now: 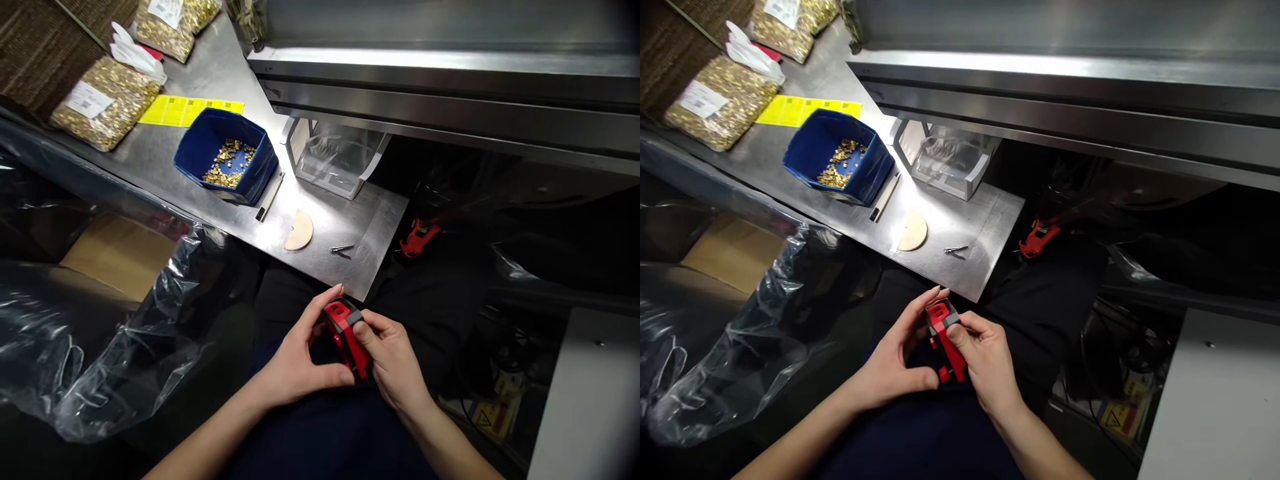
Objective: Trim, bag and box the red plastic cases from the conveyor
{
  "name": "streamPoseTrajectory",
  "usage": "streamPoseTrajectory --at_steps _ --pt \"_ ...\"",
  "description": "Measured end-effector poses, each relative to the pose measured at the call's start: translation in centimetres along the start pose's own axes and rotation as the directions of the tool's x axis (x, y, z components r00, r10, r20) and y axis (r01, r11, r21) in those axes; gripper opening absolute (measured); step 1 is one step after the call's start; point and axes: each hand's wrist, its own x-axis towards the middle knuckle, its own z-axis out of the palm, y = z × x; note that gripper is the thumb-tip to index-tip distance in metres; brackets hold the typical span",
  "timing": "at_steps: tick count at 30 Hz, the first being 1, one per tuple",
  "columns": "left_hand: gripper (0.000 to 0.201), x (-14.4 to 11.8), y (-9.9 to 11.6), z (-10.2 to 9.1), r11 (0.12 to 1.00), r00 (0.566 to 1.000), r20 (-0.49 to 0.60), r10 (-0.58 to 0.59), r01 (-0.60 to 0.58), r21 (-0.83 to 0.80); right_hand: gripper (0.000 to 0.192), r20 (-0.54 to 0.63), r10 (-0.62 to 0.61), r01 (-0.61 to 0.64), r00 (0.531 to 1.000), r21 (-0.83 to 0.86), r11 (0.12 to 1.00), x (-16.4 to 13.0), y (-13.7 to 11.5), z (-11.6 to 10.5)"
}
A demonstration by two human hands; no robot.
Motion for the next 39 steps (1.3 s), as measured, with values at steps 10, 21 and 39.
streamPoseTrajectory --at_steps 10,21,39 --pt "0.042 0.9 0.0 -0.5 0.995 0.999 0.024 0.042 -0.044 0.086 0.024 0.132 0.082 -0.071 0.988 -0.092 0.993 -0.9 -2.5 0.7" --pt "0.04 2.3 0.0 0.3 0.964 0.967 -0.11 -0.23 0.211 -0.159 0.028 0.089 0.195 -0.156 0.977 -0.331 0.931 -2.9 -1.3 -0.4" --pt "0.037 4.8 -2.6 0.8 0.891 0.92 -0.21 -0.33 0.23 -0.391 0.021 0.098 0.116 -0.047 0.988 -0.529 0.847 0.3 -1.0 -0.2"
